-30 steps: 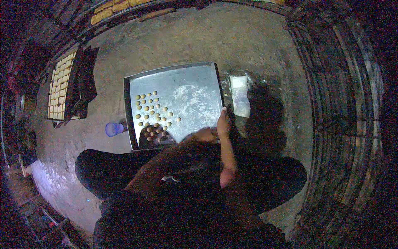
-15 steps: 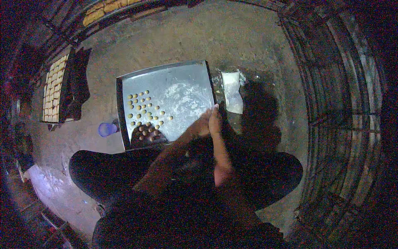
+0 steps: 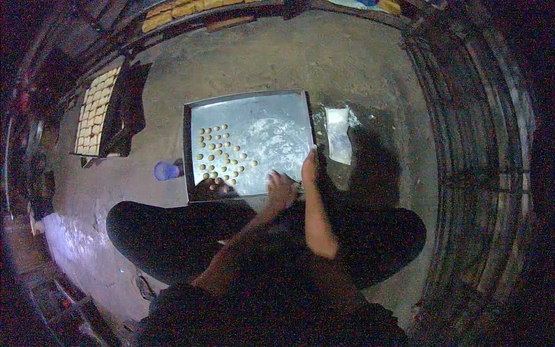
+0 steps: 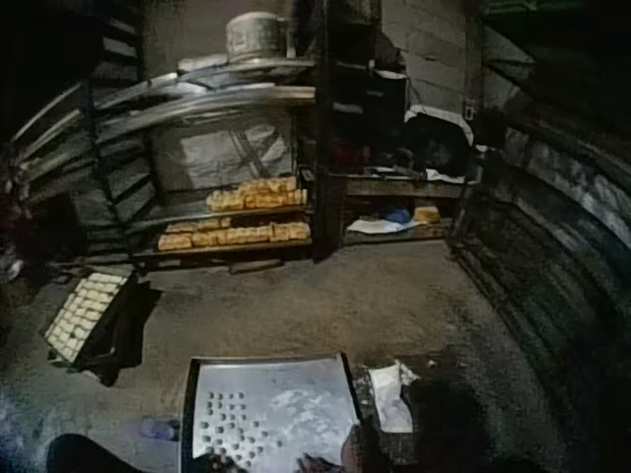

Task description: The person shapes dough into small balls by rolling it between their palms and then places the balls onto a metal tray.

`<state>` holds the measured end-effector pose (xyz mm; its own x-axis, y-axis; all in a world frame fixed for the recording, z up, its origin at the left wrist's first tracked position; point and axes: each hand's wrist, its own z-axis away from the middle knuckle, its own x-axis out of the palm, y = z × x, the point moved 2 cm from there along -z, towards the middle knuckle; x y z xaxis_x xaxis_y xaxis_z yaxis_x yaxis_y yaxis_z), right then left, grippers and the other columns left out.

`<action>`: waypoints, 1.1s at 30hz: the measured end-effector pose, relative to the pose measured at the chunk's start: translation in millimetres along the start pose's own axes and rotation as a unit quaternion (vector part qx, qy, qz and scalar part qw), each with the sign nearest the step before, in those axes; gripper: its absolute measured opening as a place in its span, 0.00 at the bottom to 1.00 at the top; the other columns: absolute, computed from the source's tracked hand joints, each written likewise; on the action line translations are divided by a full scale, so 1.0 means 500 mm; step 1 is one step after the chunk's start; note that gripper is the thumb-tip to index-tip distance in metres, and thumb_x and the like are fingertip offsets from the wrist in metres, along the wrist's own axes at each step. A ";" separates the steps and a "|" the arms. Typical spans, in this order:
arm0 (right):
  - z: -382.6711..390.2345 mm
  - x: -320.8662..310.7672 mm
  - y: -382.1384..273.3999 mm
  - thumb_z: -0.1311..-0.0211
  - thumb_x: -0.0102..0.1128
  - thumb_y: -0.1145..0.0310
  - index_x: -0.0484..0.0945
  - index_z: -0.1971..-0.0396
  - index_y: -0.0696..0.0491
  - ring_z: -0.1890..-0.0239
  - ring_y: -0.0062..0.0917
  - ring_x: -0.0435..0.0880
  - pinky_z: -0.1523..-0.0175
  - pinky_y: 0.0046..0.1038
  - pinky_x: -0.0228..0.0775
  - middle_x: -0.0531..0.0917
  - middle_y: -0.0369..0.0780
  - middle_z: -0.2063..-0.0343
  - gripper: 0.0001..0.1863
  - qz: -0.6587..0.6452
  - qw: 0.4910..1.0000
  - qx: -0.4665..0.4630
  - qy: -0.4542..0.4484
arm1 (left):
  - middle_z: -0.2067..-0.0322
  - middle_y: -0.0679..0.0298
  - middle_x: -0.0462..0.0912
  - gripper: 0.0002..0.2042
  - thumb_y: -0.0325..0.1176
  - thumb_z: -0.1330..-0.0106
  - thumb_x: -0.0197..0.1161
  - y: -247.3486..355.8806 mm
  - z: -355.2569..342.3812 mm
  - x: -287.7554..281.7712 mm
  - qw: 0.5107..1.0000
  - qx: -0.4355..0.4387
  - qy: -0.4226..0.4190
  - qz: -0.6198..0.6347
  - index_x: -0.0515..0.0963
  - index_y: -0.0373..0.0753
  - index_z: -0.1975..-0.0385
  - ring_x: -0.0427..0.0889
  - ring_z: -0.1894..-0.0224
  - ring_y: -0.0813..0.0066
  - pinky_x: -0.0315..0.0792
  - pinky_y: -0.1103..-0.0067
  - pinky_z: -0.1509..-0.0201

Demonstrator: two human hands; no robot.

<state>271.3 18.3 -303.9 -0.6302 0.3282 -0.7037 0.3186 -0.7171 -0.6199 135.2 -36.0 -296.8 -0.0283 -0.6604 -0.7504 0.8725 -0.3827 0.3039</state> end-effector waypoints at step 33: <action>-0.078 0.035 0.106 0.27 0.38 0.43 0.70 0.38 0.63 0.33 0.50 0.68 0.29 0.41 0.58 0.72 0.57 0.38 0.37 0.032 0.992 -0.108 0.059 | 0.53 0.41 0.83 0.23 0.51 0.32 0.55 0.091 0.028 -0.028 0.955 0.030 0.069 0.288 0.77 0.45 0.43 0.82 0.49 0.42 0.74 0.53 0.42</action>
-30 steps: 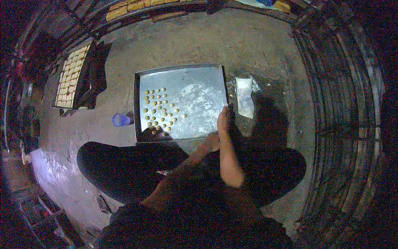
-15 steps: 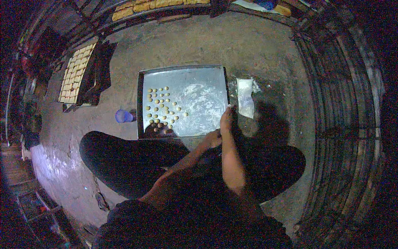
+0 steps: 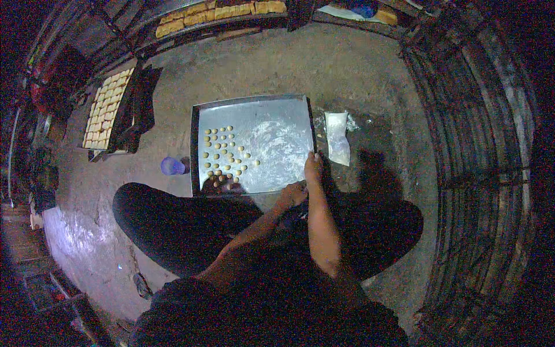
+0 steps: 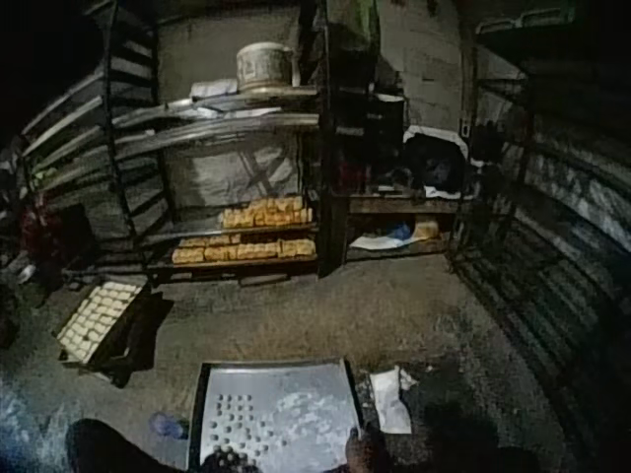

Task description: The person shapes dough into small balls by rolling it between their palms and then places the balls onto a metal tray.

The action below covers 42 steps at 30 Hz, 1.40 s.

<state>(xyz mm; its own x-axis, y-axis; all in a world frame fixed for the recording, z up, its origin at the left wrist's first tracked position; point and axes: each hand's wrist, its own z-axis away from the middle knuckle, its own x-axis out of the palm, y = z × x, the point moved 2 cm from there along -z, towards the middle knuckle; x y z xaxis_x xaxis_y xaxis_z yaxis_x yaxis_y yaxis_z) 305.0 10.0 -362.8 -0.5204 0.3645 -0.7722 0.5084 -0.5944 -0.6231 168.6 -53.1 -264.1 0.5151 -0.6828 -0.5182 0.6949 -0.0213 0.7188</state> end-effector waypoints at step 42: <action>0.244 0.021 -0.294 0.45 0.64 0.66 0.79 0.49 0.56 0.48 0.50 0.78 0.40 0.45 0.68 0.82 0.51 0.53 0.22 -0.064 0.943 -0.298 -0.136 | 0.62 0.48 0.85 0.14 0.42 0.36 0.60 -0.301 0.108 -0.298 0.984 -0.051 0.134 -0.109 0.81 0.39 0.61 0.85 0.58 0.46 0.78 0.55 0.57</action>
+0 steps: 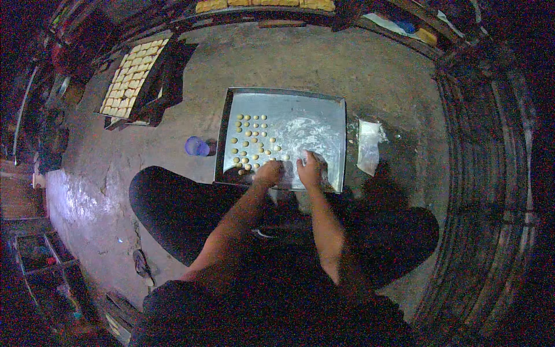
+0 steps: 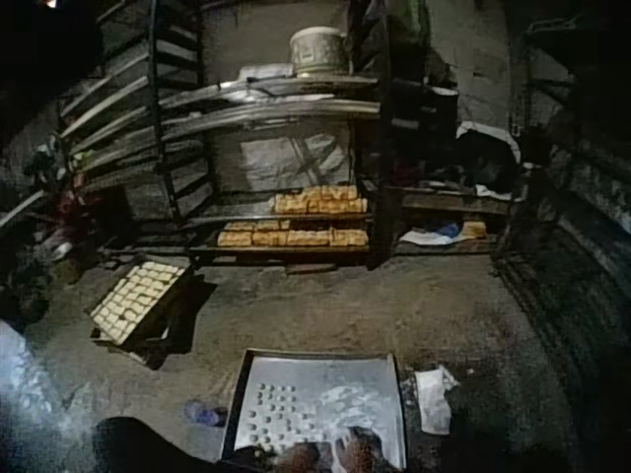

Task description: The person shapes dough into small balls by rolling it between their palms and then places the balls onto a metal tray.

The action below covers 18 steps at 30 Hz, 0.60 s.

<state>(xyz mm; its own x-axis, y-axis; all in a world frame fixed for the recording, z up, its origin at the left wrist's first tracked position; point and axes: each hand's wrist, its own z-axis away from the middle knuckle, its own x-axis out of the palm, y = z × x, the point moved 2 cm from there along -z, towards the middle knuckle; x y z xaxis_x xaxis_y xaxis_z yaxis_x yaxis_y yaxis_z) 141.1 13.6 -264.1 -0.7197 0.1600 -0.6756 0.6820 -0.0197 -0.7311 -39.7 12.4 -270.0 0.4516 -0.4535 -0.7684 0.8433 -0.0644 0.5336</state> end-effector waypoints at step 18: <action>-0.047 0.051 -0.021 0.48 0.68 0.67 0.81 0.55 0.55 0.53 0.43 0.82 0.46 0.42 0.74 0.84 0.48 0.59 0.19 0.131 0.976 -0.087 -0.152 | 0.57 0.58 0.83 0.16 0.46 0.39 0.65 -0.218 0.094 -0.086 0.976 -0.178 0.056 -0.114 0.80 0.47 0.56 0.86 0.55 0.57 0.78 0.60 0.56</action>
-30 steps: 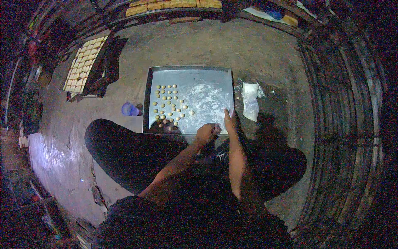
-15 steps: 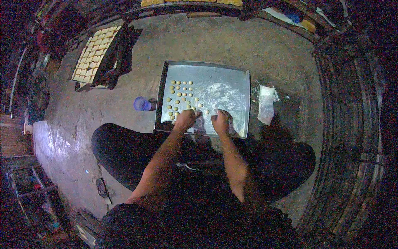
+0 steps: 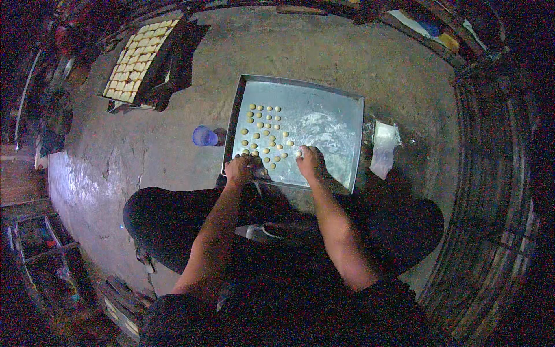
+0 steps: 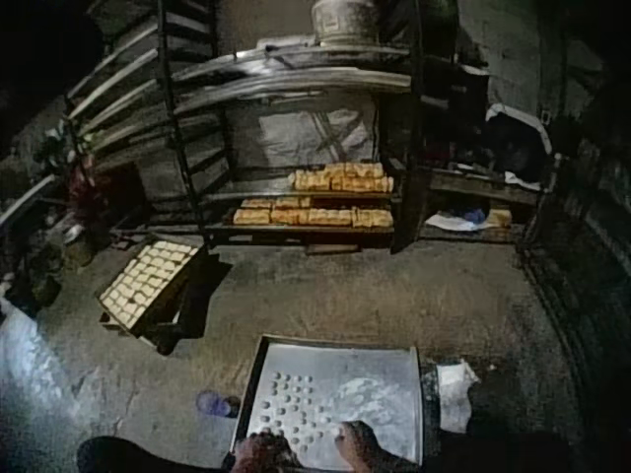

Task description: The person shapes dough into small balls by rolling it between their palms and then places the balls onto a metal tray.

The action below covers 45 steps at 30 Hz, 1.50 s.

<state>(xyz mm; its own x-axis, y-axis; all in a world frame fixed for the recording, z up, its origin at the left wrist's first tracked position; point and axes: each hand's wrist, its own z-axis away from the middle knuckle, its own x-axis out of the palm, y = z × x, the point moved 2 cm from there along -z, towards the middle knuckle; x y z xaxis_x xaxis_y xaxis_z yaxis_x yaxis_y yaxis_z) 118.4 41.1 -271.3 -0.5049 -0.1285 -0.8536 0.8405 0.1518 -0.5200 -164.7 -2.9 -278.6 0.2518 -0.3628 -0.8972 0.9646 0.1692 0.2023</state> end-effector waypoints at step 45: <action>-0.105 0.077 -0.199 0.43 0.67 0.61 0.81 0.57 0.56 0.58 0.44 0.85 0.53 0.42 0.75 0.86 0.50 0.63 0.18 -0.156 0.987 0.028 -0.018 | 0.60 0.49 0.85 0.19 0.50 0.39 0.62 -0.042 -0.094 -0.008 0.979 -0.064 0.001 0.192 0.81 0.39 0.62 0.86 0.55 0.49 0.80 0.61 0.53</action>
<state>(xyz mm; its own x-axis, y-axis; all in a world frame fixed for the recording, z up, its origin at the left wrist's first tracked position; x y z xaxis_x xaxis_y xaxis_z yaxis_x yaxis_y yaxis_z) 4.9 72.4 -254.1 -0.7342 -0.1951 -0.6503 0.6558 0.0442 -0.7537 -189.6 38.2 -297.8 0.5938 -0.2484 -0.7653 0.7810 0.4066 0.4740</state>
